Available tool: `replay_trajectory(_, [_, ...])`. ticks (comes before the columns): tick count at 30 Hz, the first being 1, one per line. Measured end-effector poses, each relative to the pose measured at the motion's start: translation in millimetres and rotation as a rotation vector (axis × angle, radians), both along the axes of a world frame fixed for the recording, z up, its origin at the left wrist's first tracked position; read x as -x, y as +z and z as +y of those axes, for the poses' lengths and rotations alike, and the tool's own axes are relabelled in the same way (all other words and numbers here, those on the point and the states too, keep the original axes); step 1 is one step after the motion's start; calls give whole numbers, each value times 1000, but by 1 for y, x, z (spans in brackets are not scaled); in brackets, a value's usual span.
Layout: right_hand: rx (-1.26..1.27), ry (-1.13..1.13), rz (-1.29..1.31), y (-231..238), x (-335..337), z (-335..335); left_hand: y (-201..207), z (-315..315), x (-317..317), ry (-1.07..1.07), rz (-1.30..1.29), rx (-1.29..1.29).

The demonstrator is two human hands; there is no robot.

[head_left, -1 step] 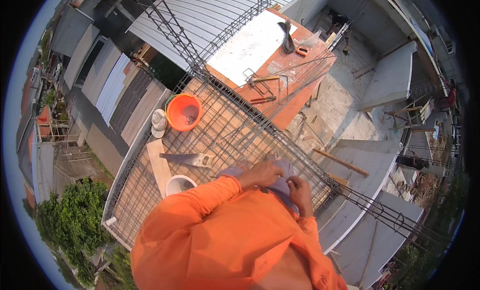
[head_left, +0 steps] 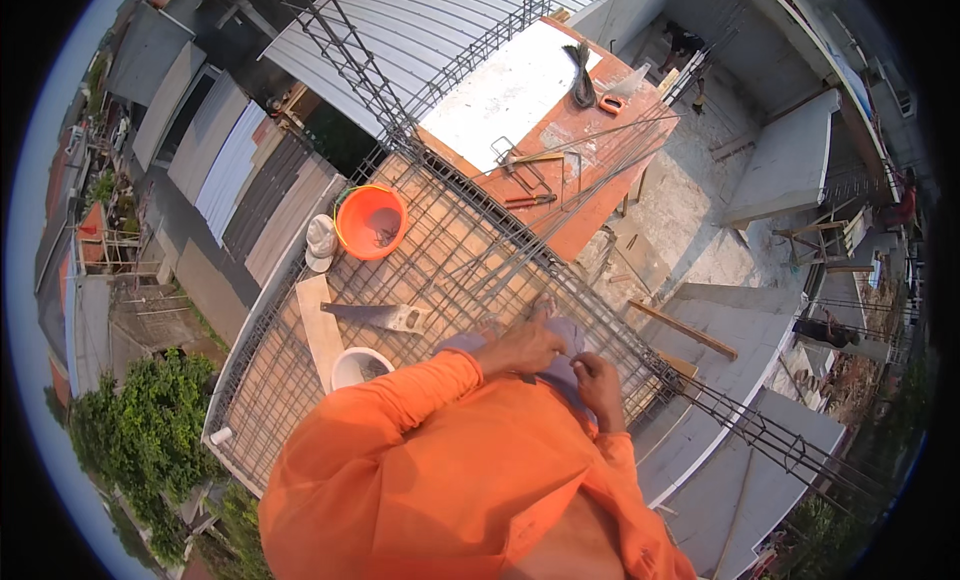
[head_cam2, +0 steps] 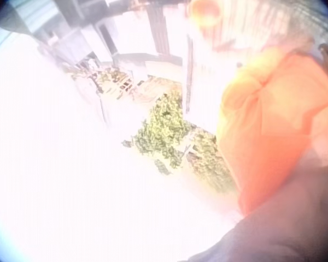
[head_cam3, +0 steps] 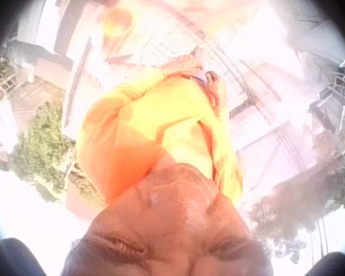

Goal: The person secures a vertical rebar cage by wrapping wire around the junctions and tightening it with pliers.

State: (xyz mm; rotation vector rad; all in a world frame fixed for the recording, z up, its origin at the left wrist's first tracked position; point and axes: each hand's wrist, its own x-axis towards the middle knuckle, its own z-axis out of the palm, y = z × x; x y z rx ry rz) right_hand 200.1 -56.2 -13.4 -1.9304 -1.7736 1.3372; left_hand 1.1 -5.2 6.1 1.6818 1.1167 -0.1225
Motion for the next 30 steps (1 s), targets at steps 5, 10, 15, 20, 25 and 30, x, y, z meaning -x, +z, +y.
replay_trajectory(5, [-34,125,151,-26,4,76,-29,33,11,217,-66,-300])
replay_trajectory(10, [162,350,253,-12,-10,141,2,71,1,355,1,-126])
replay_trajectory(15, [397,411,370,-15,-32,168,-1,77,-14,425,-60,-193])
replay_trajectory(20, [219,412,514,-29,-20,179,-7,83,-5,407,-19,-296])
replay_trajectory(25, [112,453,418,-35,-4,199,21,110,12,391,5,-178])
replay_trajectory(30, [173,415,226,-45,10,227,-7,134,53,624,-9,-267])
